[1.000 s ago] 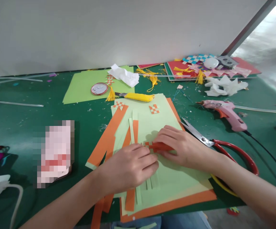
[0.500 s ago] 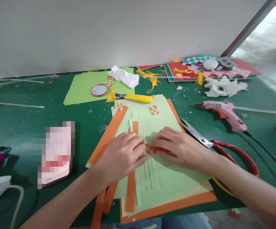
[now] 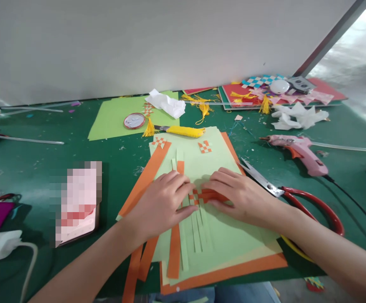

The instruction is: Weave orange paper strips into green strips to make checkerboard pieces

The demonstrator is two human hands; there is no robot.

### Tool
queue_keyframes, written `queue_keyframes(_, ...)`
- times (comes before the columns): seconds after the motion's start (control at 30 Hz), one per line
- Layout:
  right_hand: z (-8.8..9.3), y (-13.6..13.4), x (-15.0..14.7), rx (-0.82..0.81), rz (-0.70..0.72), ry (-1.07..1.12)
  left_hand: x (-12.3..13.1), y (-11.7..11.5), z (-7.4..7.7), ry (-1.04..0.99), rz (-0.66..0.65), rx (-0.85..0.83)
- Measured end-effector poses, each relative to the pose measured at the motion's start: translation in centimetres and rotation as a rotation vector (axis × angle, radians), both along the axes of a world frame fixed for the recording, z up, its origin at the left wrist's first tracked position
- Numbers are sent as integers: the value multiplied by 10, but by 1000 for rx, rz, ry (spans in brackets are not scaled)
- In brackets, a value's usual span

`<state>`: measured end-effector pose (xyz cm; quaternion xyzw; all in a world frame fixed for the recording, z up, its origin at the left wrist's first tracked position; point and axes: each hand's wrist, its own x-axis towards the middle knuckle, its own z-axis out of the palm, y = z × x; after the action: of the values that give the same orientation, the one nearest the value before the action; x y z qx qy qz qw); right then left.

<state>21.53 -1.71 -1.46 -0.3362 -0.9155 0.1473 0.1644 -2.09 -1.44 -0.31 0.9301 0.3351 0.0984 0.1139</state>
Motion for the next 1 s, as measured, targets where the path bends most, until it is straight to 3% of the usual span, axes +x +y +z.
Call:
queue_keyframes(0.33, 0, -2, -4, 0, -31, 4, 6, 0, 3, -61, 136, -263)
queue_keyframes(0.7, -3, -1, -5, 36, -30, -5, 1, 2, 4, -73, 172, -252)
queue_keyframes(1.0, 0, -2, -7, 35, -26, -54, 1, 5, 3, -46, 97, -208)
